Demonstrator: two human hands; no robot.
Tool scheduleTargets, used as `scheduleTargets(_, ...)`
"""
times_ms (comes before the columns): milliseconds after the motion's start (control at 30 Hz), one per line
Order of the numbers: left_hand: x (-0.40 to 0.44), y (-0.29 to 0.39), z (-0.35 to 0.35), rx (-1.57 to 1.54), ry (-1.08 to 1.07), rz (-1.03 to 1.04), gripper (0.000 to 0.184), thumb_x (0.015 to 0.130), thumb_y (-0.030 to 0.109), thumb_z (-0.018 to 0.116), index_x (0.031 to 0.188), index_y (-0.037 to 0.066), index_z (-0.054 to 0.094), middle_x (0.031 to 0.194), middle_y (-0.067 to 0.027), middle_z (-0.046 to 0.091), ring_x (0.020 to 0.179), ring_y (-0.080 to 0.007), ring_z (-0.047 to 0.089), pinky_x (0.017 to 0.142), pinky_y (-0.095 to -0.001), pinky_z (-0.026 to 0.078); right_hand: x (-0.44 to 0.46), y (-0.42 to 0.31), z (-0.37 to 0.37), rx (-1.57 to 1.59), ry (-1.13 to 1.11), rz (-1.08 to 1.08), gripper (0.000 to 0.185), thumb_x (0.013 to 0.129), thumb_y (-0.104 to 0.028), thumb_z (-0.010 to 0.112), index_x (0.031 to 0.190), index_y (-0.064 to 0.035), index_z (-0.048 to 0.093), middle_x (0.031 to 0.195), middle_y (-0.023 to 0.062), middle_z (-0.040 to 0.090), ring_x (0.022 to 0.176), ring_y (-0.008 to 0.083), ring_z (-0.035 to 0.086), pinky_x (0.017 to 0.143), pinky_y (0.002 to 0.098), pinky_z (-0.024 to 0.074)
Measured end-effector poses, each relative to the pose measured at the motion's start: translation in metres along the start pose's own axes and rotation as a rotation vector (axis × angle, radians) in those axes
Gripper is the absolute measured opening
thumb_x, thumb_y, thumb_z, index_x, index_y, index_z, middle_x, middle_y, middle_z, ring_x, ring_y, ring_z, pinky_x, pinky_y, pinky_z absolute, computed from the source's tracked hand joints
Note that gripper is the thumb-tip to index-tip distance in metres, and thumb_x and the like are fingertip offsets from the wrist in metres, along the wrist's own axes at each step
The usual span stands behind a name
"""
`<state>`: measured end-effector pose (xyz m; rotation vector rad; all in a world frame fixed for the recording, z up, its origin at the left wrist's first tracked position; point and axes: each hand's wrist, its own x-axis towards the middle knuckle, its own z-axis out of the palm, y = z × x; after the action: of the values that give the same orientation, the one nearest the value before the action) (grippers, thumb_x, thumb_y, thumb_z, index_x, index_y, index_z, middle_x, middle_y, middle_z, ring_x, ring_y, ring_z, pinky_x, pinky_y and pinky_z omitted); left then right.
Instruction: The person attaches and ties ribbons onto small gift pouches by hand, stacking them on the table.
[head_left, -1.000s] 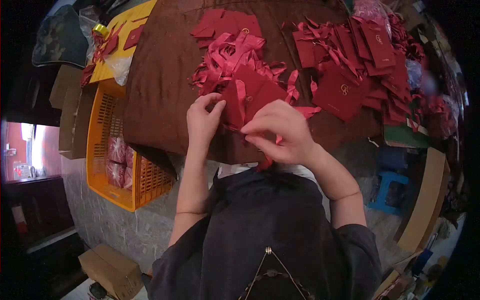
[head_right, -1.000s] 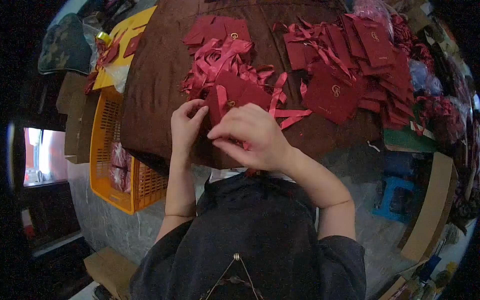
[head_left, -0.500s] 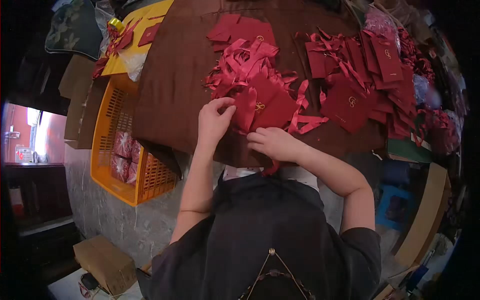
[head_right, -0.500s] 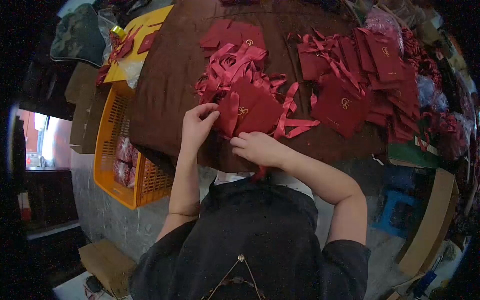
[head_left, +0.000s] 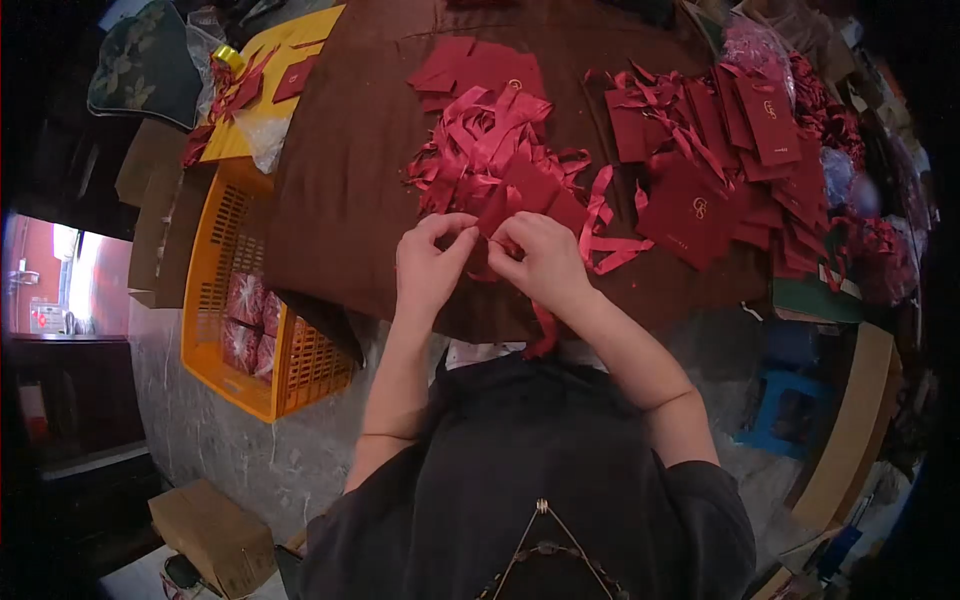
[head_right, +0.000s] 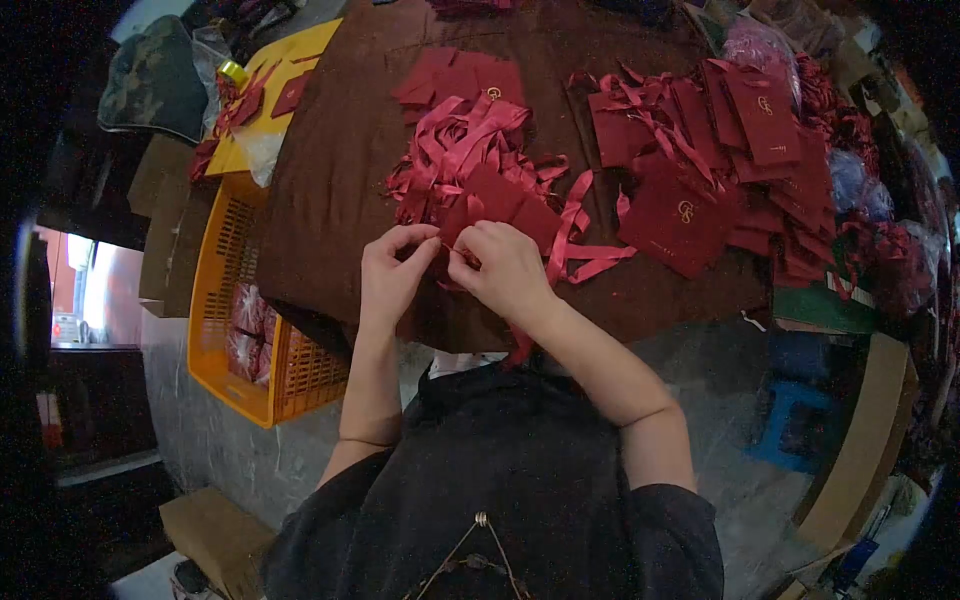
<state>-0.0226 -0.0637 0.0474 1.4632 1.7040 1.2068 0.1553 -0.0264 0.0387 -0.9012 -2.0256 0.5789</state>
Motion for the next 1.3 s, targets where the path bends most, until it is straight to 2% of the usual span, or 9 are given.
scheduleTargets(133,-0.010,0.015,0.005,0.016,0.028,0.004,0.017,0.086,0.005,0.073,0.102,0.000,0.074,0.093,-0.0064,0.072,0.087,-0.0133,0.066,0.079,-0.0274,0.051,0.005,-0.006,-0.011,-0.090,-0.111,0.023,0.013,0.079,-0.014,0.071,0.079,-0.0048,0.062,0.076,0.0124,0.061,0.076,0.0336,0.064,0.069,0.0448,0.0518)
scheduleTargets(367,-0.032,0.032,0.019,0.187,0.158,0.355,0.013,0.086,0.007,0.069,0.098,0.005,0.073,0.087,-0.0112,0.066,0.079,-0.0306,0.067,0.071,-0.0398,0.053,0.013,-0.018,-0.031,-0.123,-0.304,0.122,0.015,0.078,-0.017,0.068,0.079,-0.0025,0.064,0.077,0.0176,0.064,0.079,0.0373,0.066,0.071,0.0480,0.0530)
scheduleTargets(467,-0.041,0.033,0.020,0.283,0.119,0.452,0.019,0.086,0.000,0.068,0.105,0.001,0.072,0.087,-0.0116,0.065,0.079,-0.0263,0.065,0.071,-0.0338,0.052,0.008,-0.019,-0.032,-0.177,-0.290,0.024,0.017,0.078,-0.018,0.068,0.081,-0.0019,0.065,0.077,0.0187,0.063,0.079,0.0381,0.065,0.073,0.0478,0.0532)
scheduleTargets(600,-0.033,0.034,0.000,-0.095,-0.104,0.219,0.025,0.087,-0.001,0.066,0.112,0.000,0.071,0.088,-0.0109,0.064,0.084,-0.0211,0.064,0.076,-0.0307,0.050,0.000,-0.013,-0.038,-0.122,-0.163,-0.139,0.013,0.082,-0.014,0.069,0.083,-0.0028,0.063,0.085,0.0133,0.061,0.085,0.0343,0.062,0.073,0.0455,0.0515)
scheduleTargets(867,-0.031,0.040,0.000,0.362,-0.128,0.319,0.017,0.086,0.008,0.071,0.102,0.004,0.071,0.092,-0.0118,0.062,0.084,-0.0331,0.066,0.074,-0.0391,0.053,-0.013,-0.009,-0.047,-0.077,-0.132,-0.067,0.012,0.083,-0.016,0.073,0.090,-0.0069,0.067,0.088,0.0072,0.060,0.083,0.0279,0.062,0.071,0.0387,0.0512)
scheduleTargets(1000,-0.028,0.034,0.001,0.274,-0.098,0.388,0.012,0.085,0.008,0.069,0.096,0.004,0.070,0.088,-0.0131,0.065,0.081,-0.0343,0.067,0.070,-0.0428,0.054,-0.013,-0.018,-0.066,0.036,-0.051,-0.039,0.066,0.074,-0.028,0.085,0.133,-0.0136,0.060,0.129,0.0145,0.055,0.111,0.0340,0.059,0.090,0.0416,0.0506)
scheduleTargets(1033,-0.028,0.032,0.002,0.221,-0.059,0.398,0.011,0.084,0.006,0.069,0.095,0.002,0.070,0.087,-0.0139,0.065,0.081,-0.0346,0.067,0.071,-0.0420,0.054,-0.014,-0.016,-0.071,-0.100,-0.043,-0.150,0.092,0.069,-0.028,0.088,0.148,-0.0138,0.045,0.150,0.0205,0.040,0.123,0.0404,0.052,0.098,0.0463,0.0471)
scheduleTargets(1133,-0.027,0.033,-0.001,0.097,-0.082,0.380,0.010,0.083,0.000,0.067,0.093,-0.003,0.067,0.086,-0.0154,0.066,0.080,-0.0311,0.067,0.072,-0.0364,0.052,-0.026,0.004,-0.061,-0.146,-0.045,-0.195,0.097,0.066,-0.021,0.086,0.151,-0.0116,0.039,0.152,0.0182,0.043,0.126,0.0397,0.052,0.102,0.0468,0.0455)
scheduleTargets(1300,-0.029,0.044,0.000,-0.083,0.040,0.456,0.005,0.084,-0.002,0.067,0.088,-0.004,0.066,0.081,-0.0143,0.065,0.076,-0.0267,0.065,0.069,-0.0336,0.050,-0.024,0.014,-0.056,-0.346,0.143,-0.288,0.047,0.071,0.003,0.064,0.116,-0.0094,0.070,0.121,0.0075,0.070,0.109,0.0285,0.068,0.089,0.0394,0.0556)
